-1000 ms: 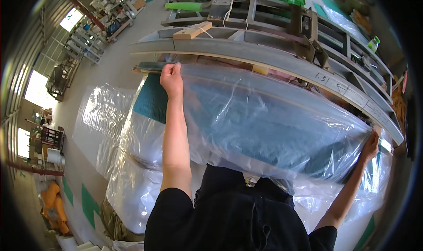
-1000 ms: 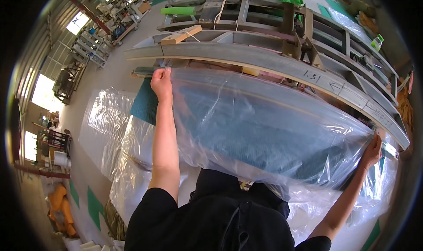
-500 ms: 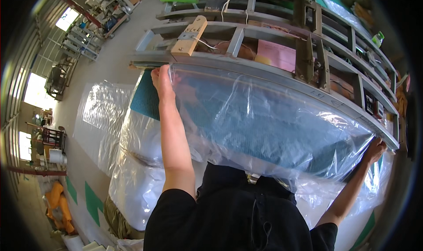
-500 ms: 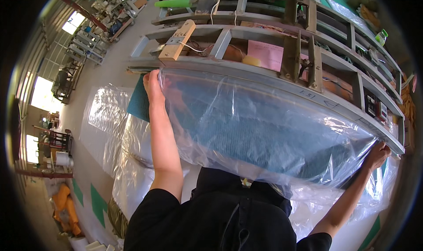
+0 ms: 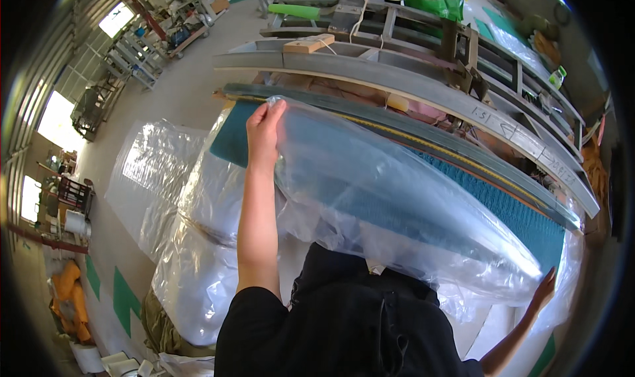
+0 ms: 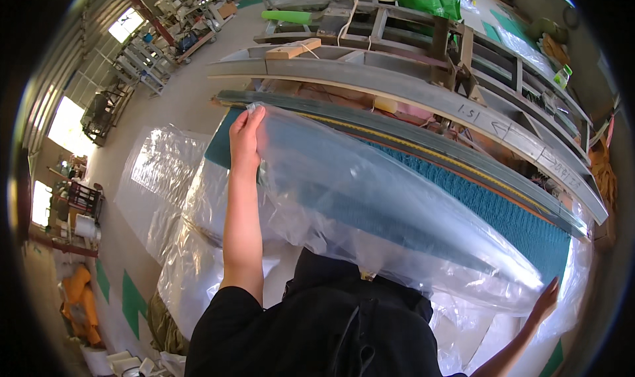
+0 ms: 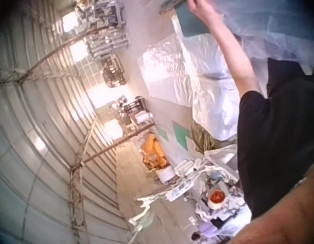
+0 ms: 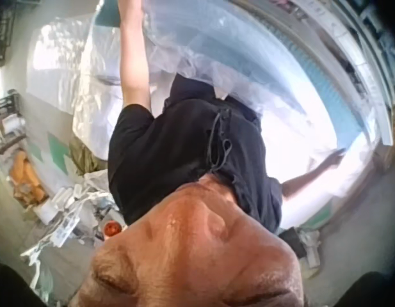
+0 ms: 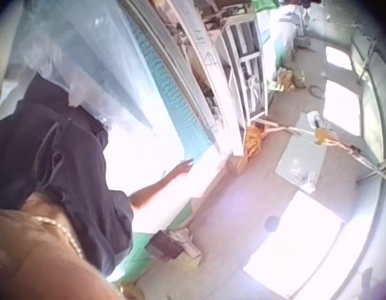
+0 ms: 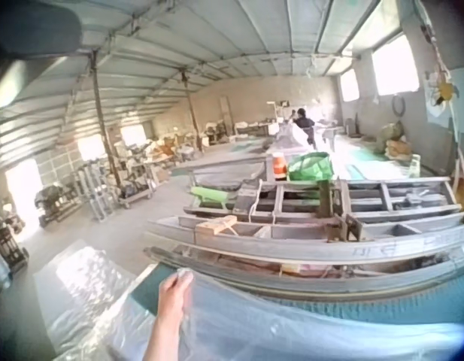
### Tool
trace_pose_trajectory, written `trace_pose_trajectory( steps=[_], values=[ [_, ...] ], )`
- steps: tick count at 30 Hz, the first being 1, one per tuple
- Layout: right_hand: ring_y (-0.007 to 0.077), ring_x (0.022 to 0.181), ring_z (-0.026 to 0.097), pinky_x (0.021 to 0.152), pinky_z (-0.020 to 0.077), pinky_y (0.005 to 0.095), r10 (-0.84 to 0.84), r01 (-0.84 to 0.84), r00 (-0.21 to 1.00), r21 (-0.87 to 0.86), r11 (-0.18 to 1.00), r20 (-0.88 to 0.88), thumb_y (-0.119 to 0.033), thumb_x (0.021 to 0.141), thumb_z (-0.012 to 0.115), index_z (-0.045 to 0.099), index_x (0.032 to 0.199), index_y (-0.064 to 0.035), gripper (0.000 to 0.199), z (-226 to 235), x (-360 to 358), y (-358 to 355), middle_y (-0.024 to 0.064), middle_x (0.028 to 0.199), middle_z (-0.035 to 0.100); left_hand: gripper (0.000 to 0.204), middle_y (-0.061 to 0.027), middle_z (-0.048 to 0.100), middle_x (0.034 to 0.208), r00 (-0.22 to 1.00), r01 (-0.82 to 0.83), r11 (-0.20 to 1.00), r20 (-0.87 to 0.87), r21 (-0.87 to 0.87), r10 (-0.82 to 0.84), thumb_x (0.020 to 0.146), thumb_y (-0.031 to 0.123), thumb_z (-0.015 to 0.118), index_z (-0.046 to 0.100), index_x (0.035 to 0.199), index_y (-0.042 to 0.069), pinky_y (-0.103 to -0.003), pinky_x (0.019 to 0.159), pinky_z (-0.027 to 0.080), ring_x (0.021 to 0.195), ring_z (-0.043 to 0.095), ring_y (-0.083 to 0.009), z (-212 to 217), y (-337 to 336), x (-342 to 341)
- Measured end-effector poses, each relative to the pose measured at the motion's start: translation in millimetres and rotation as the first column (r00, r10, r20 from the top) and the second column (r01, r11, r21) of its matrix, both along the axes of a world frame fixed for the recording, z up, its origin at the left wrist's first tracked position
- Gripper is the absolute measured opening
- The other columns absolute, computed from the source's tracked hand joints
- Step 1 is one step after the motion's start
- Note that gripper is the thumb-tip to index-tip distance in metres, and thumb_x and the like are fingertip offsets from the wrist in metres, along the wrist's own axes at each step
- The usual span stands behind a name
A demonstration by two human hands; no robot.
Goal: The person covers a foam pad with plastic sheeting by unfolding the plastic, stretching it over the pad, and smoothing it down by hand.
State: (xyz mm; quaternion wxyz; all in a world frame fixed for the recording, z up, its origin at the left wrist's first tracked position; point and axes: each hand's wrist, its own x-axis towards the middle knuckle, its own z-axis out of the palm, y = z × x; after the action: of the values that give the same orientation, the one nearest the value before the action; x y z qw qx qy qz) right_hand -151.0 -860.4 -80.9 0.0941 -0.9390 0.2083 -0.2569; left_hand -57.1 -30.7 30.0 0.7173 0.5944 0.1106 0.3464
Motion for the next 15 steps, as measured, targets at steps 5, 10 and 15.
trace_pose_trajectory(
  steps=[5, 10, 15],
  values=[
    [0.0238, 0.065, 0.059, 0.060, 0.0460, 0.0389, -0.139, 0.221, 0.865, 0.118, 0.968, -0.482, -0.032, 0.085, 0.052, 0.065, 0.084, -0.0021, 0.032, -144, -171, -73, 0.0162, 0.075, 0.063, 0.016, 0.0093, 0.042, 0.057, 0.950, 0.260, 0.963, -0.160, -0.073, -0.269, 0.081, 0.020, 0.067, 0.065, 0.079, 0.004, -0.019, 0.044, 0.023, 0.050, 0.033, -0.0003, 25, -70, -37],
    [0.0298, 0.061, 0.066, 0.051, 0.0513, 0.0427, 0.278, 0.656, -0.199, 0.083, 0.750, -0.940, -0.015, 0.086, 0.051, 0.060, 0.081, -0.0002, 0.018, -165, -194, 39, 0.0187, 0.078, 0.067, 0.016, 0.0068, 0.047, 0.060, 0.884, 0.466, 0.875, -0.099, 0.133, -0.456, 0.083, 0.021, 0.066, 0.066, 0.084, 0.006, -0.018, 0.047, 0.027, 0.053, 0.036, -0.0009, 44, -111, -40],
    [0.0210, 0.053, 0.063, 0.050, 0.0499, 0.0340, 0.550, 0.011, 0.293, 0.578, 0.816, -0.782, -0.016, 0.089, 0.045, 0.062, 0.085, 0.0008, 0.024, -52, -83, 113, 0.0127, 0.071, 0.066, 0.016, -0.0079, 0.057, 0.090, 0.690, 0.544, 0.683, 0.202, 0.487, -0.695, 0.085, 0.026, 0.061, 0.067, 0.083, 0.011, -0.030, 0.075, 0.040, 0.084, 0.050, -0.0150, 58, -93, -51]
  ],
)
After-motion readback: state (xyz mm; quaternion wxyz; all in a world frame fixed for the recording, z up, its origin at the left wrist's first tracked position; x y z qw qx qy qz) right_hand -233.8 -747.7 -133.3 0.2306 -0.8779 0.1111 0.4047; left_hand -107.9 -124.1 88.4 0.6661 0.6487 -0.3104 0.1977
